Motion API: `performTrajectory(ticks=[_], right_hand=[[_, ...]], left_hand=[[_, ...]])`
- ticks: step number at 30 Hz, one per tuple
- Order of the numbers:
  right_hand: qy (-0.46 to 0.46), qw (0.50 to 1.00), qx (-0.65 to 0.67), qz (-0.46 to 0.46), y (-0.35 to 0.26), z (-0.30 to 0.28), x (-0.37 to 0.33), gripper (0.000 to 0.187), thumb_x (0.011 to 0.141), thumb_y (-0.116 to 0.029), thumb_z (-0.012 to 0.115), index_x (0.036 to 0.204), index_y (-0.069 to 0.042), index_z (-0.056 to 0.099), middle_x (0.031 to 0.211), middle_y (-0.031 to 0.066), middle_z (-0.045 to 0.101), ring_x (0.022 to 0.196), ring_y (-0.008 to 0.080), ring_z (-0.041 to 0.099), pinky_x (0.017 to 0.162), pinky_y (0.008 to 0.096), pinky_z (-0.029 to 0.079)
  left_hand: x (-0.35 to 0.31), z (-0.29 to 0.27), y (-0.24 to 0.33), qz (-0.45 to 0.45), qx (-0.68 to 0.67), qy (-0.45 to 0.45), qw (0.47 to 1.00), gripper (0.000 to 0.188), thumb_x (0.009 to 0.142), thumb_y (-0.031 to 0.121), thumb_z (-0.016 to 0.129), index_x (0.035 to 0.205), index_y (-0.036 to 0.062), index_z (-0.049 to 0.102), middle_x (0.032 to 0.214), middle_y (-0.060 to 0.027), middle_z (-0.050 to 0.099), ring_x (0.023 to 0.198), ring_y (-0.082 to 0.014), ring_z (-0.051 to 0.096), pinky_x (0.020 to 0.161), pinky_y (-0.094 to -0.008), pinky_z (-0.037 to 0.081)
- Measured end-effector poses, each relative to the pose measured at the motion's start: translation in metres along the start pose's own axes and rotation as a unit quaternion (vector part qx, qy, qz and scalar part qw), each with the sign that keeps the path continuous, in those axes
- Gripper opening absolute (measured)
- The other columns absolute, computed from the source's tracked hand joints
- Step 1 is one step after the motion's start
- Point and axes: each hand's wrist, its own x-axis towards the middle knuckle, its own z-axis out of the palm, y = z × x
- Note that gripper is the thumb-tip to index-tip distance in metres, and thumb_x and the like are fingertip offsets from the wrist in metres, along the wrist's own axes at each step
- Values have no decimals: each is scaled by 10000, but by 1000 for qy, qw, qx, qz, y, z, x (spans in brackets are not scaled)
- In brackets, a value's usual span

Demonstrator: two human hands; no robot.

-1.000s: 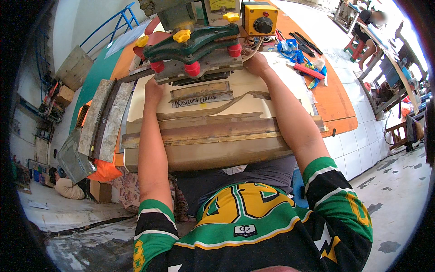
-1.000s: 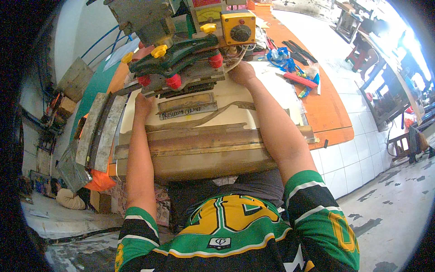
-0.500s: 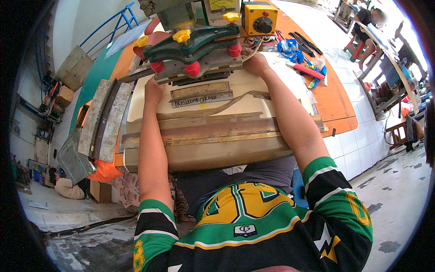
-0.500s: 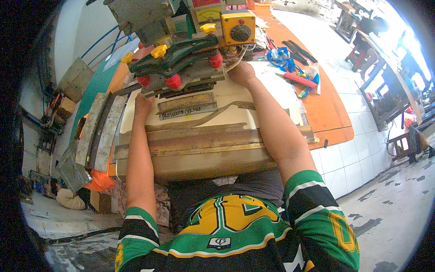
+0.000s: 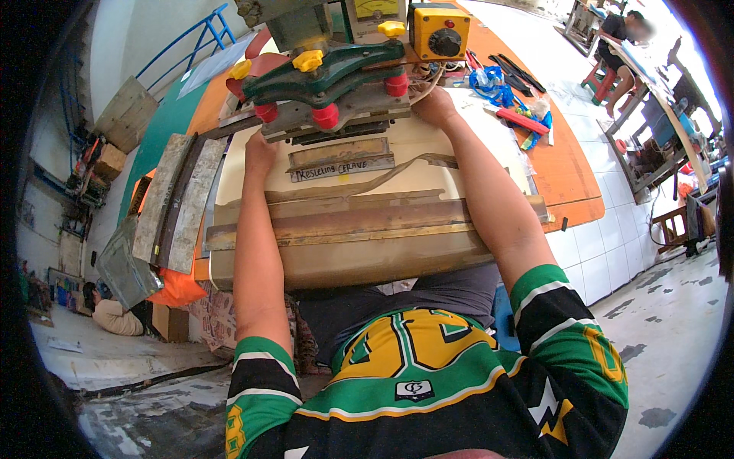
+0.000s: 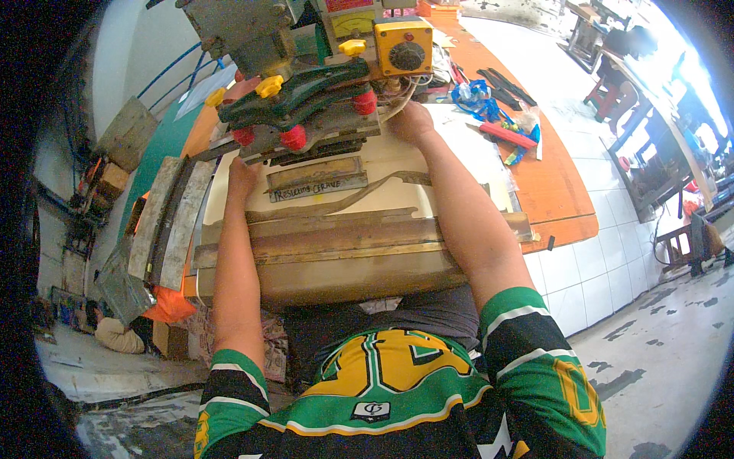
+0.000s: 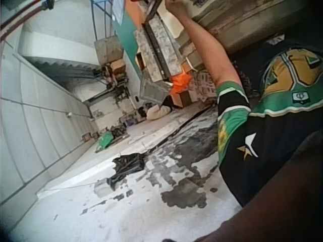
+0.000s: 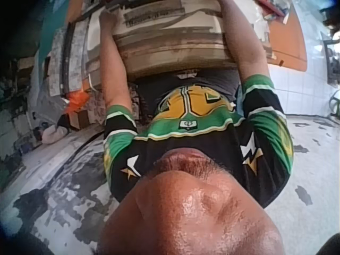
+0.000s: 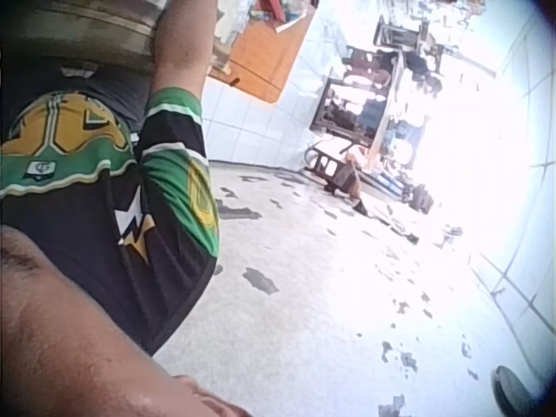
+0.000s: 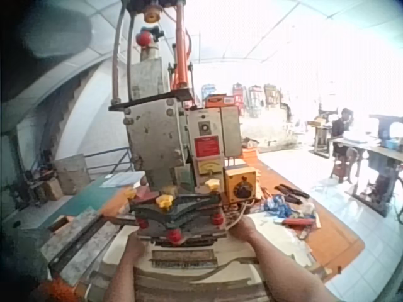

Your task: The person positions a strip under a heat press machine and operates the press to stamp it by hand.

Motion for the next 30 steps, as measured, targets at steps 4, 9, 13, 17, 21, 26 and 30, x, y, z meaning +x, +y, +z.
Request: performTrajectory(ticks=[4,9,13,17,21,26,30], right_hand=[[9,1000,-9,-12,18,10,2,259,790,-257,482,946,-91,603,940,155,623,870,322,591,746,408,474],[9,999,-18,-41,-2,0,-1,254,786,-245,480,937,-82,601,935,159,622,869,319,592,747,403,477],[-15,1000,-2,-5,-3,-7,-3,251,786,-232,475,945,-84,600,953,159,618,883,318,587,751,404,476],[-18,999,-24,-13,8,-1,1,259,789,-240,477,957,-80,594,981,158,609,904,315,579,754,404,474],[-28,1000,-11,0,-5,-5,-1,276,790,-262,493,982,-86,582,1003,152,601,919,320,571,767,406,470],[-3,1000,9,-26,20,16,5,285,787,-271,509,1013,-110,572,1024,129,598,937,318,564,792,397,462],[24,997,-30,-66,28,21,5,298,788,-265,518,1056,-140,546,1032,107,596,950,308,560,804,386,459]], left_hand=[[7,7,-6,20,-25,-7,999,233,796,194,560,988,66,595,922,-192,612,916,-346,575,741,-371,460],[11,18,-38,66,-46,9,997,237,788,187,556,986,61,591,922,-192,613,910,-354,572,745,-383,457],[9,14,-24,19,0,-5,1000,246,786,209,554,983,64,587,922,-192,612,905,-369,565,751,-406,453],[10,11,-16,3,4,-22,1000,252,792,223,551,985,65,586,933,-193,610,908,-373,562,757,-411,450],[-1,0,-4,-31,20,-15,999,252,797,226,548,989,68,586,932,-198,608,911,-375,560,758,-414,449],[0,1,2,-19,11,-7,1000,261,802,233,549,1006,74,585,929,-196,610,921,-375,557,758,-412,448],[2,3,4,-12,13,-9,1000,262,801,231,551,1002,66,584,933,-197,609,922,-377,555,758,-413,447]])
